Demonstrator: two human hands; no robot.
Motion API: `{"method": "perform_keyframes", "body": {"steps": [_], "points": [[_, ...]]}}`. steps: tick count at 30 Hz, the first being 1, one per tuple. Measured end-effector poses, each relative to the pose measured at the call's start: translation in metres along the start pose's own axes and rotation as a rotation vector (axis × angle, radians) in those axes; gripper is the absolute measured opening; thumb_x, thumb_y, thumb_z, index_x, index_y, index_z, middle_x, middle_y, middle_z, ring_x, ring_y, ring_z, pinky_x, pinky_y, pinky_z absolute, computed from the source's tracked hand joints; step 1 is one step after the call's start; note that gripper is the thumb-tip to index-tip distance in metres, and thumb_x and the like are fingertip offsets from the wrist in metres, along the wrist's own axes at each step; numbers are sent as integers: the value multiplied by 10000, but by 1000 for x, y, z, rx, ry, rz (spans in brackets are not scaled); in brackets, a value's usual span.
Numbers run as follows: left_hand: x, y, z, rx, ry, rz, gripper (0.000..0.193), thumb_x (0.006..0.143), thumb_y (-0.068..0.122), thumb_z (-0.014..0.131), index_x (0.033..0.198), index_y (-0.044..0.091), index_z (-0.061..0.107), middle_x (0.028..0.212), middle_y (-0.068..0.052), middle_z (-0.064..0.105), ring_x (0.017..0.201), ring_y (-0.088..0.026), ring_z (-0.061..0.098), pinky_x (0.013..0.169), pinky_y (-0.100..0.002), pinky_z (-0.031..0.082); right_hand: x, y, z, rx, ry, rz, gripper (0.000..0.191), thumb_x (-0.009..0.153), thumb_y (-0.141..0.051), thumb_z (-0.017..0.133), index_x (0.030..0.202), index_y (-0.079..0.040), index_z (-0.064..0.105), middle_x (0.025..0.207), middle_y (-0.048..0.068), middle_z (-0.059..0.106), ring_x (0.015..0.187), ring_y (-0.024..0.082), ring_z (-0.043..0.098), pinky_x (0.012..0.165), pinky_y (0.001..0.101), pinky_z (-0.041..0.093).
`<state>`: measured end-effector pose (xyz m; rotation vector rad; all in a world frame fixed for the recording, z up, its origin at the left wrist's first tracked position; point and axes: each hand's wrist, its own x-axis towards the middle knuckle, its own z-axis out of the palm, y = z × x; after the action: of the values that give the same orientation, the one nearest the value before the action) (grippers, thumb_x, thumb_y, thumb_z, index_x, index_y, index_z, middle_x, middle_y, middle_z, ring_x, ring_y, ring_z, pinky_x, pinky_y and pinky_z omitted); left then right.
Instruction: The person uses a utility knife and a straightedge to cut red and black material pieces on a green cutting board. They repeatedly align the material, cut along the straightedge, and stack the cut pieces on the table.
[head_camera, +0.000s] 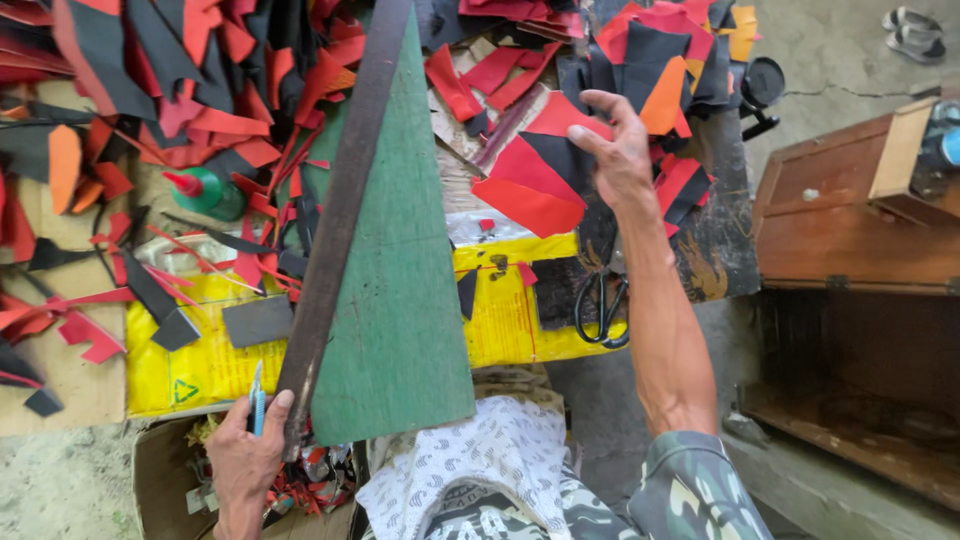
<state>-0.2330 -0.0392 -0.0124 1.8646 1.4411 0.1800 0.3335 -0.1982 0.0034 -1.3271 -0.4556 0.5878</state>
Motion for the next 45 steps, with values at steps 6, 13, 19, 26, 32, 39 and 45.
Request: {"method": "perform_keyframes", "body": {"steps": [6,13,19,26,32,39,45], "points": [[0,-2,0,29,12,26,402,938,405,744,907,13,666,600,-84,530,554,-171,472,558,-348,448,0,26,8,-506,50,34,465,835,76,782,1263,5,614,1103,104,721,1013,143,684,899,262,559],[-2,-6,1,11,0,-12,411,935,415,758,962,10,694,612,-68,538,585,-145,475,573,-329,452,-7,22,5,-419,49,-37,418,832,120,698,1232,7,660,1135,116,721,1078,148,681,922,255,555],[-2,-6,0,4,-13,-38,428,950,423,758,963,0,698,622,-69,529,601,-138,456,577,-326,445,-11,26,4,-532,85,-13,407,845,96,689,1240,6,653,1110,123,744,1035,143,703,886,259,562],[0,-9,2,10,-6,-27,451,940,436,762,1004,-8,720,626,-56,544,604,-127,474,569,-316,434,-14,33,-2,-679,155,-130,389,925,76,625,1308,5,634,1167,133,736,1078,172,713,930,290,579],[-1,-14,4,18,7,-16,449,939,433,765,1012,-8,726,632,-60,558,600,-130,487,577,-314,438,-41,37,-2,-929,340,-244,348,919,85,628,1250,-13,671,1074,124,676,968,223,701,879,337,581],[-1,-13,2,17,11,-1,438,936,413,780,1006,-16,725,647,-31,538,609,-116,466,576,-304,424,-48,49,-4,-755,384,-168,346,910,19,669,1253,8,629,1116,99,624,946,179,691,805,305,594],[2,1,4,-7,-4,-37,428,911,394,806,974,-21,720,638,-20,517,603,-110,446,564,-303,410,-46,52,-7,-680,403,-162,300,960,-5,658,1259,4,648,1133,70,626,956,152,687,825,294,592]]}}
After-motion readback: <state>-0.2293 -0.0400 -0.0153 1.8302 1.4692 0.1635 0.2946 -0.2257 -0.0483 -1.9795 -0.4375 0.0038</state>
